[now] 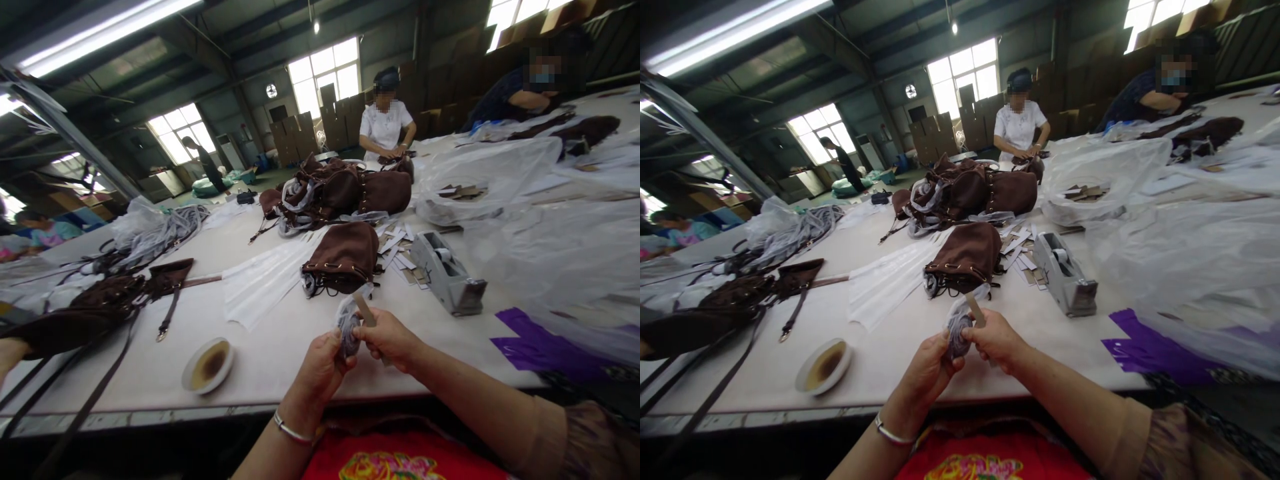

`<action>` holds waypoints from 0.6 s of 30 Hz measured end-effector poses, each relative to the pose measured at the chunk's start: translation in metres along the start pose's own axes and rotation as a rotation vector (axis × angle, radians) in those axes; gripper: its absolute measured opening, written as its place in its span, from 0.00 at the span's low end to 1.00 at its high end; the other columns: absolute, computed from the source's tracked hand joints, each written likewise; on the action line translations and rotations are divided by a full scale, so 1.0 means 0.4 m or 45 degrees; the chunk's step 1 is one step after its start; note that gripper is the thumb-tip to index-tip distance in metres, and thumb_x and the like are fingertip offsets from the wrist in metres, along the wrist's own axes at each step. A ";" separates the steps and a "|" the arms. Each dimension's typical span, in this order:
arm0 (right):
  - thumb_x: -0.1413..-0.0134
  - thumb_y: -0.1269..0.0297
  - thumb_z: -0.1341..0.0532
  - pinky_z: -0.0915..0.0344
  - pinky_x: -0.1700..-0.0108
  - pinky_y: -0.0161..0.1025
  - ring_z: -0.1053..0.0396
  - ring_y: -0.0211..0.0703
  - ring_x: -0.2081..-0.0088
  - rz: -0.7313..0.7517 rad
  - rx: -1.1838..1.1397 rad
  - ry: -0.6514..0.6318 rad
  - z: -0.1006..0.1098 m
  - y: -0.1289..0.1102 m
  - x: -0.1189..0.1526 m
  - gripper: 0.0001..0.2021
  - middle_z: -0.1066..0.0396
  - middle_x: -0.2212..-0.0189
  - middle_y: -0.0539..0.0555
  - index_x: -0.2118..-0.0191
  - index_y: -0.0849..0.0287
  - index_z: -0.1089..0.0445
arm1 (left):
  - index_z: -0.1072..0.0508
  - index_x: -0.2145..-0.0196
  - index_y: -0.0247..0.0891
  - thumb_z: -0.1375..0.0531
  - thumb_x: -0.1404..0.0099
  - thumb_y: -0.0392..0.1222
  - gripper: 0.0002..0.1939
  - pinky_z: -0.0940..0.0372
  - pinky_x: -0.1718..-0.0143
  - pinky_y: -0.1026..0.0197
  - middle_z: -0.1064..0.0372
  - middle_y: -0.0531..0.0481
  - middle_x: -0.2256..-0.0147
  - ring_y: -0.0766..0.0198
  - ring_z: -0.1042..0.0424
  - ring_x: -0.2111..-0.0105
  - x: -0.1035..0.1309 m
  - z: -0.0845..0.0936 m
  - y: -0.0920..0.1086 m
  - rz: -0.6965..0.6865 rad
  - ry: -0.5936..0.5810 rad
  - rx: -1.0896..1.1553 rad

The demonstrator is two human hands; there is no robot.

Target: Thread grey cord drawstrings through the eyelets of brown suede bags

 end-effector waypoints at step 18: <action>0.45 0.68 0.43 0.34 0.52 0.39 0.28 0.47 0.56 0.571 0.474 -0.174 -0.043 -0.047 0.109 0.16 0.23 0.58 0.52 0.51 0.56 0.28 | 0.24 0.61 0.30 0.33 0.40 0.40 0.12 0.40 0.76 0.72 0.28 0.47 0.66 0.71 0.34 0.72 -0.001 0.022 -0.001 -0.053 0.068 0.226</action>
Point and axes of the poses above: each hand's wrist, its own x-axis away from the middle knuckle, its own z-axis out of the back of the hand, y = z × x, the point moved 3 cm from there along -x, towards the middle knuckle
